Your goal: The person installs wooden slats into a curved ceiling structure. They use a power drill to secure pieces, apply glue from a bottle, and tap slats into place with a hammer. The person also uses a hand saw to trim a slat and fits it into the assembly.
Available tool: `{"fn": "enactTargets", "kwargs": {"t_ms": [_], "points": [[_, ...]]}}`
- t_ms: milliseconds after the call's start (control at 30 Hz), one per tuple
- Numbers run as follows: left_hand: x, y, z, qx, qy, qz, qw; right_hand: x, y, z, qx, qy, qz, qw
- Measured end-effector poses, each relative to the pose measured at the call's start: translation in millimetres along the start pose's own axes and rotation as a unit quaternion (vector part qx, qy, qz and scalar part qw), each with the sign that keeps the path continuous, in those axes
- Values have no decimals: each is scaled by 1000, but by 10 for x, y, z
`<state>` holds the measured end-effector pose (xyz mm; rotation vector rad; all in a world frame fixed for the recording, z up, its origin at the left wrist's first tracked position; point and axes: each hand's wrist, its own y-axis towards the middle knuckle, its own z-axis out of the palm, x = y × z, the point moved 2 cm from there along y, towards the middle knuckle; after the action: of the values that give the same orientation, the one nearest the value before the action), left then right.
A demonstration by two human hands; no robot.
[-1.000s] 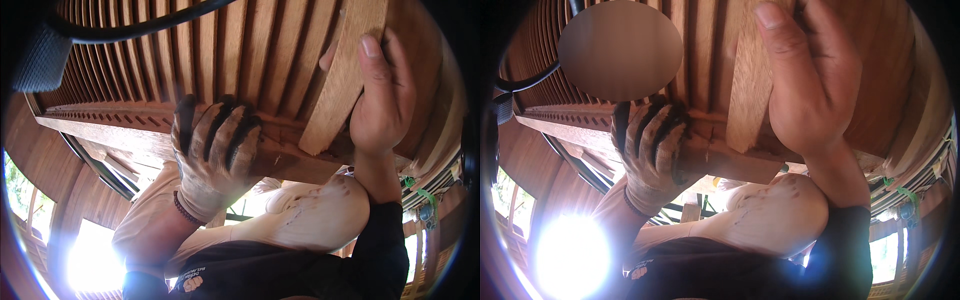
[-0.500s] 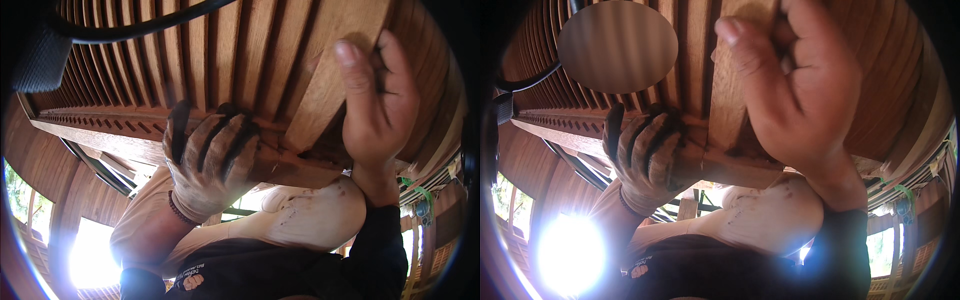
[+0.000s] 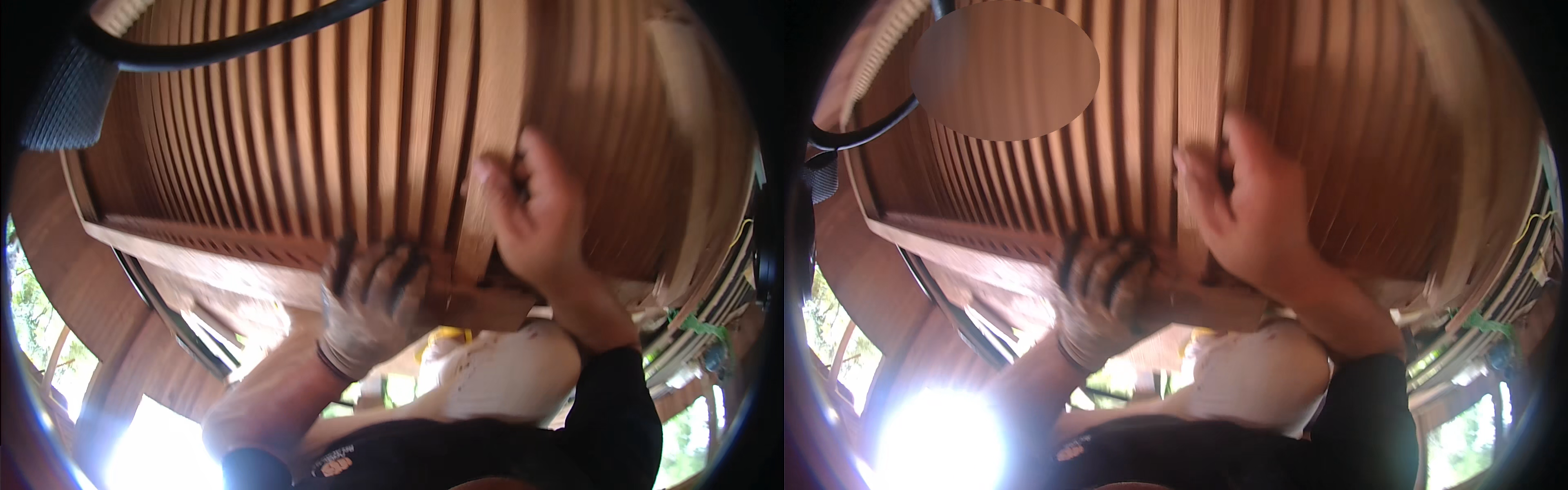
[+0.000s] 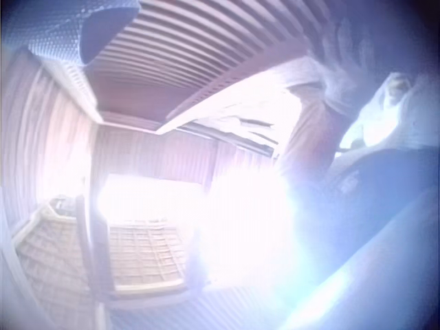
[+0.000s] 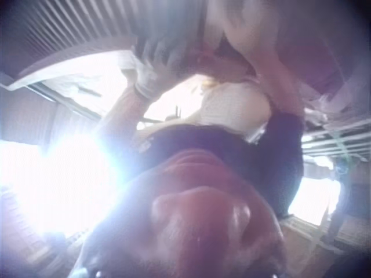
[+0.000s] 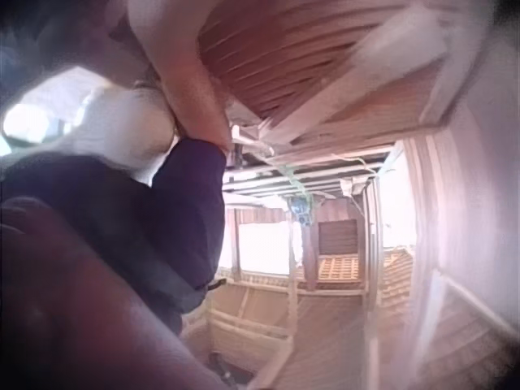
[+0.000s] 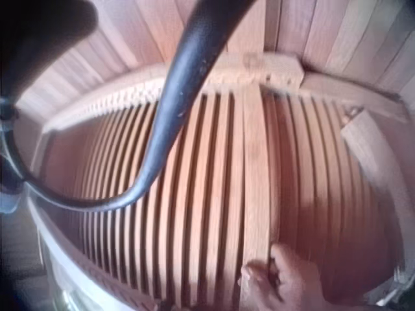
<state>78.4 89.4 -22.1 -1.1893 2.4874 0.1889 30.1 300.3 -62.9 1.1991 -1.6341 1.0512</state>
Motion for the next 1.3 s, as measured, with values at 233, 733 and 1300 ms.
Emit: {"fn": "enactTargets", "kwargs": {"t_ms": [233,733,1300], "points": [[-88,-45,2,-9,8,13,1000,-80,-37,-27,29,35,11,999],[-49,-31,4,-21,12,21,999,-99,38,-5,20,51,-2,998],[-21,-5,24,-29,22,38,999,-75,63,-3,-9,6,-14,1000]]}}
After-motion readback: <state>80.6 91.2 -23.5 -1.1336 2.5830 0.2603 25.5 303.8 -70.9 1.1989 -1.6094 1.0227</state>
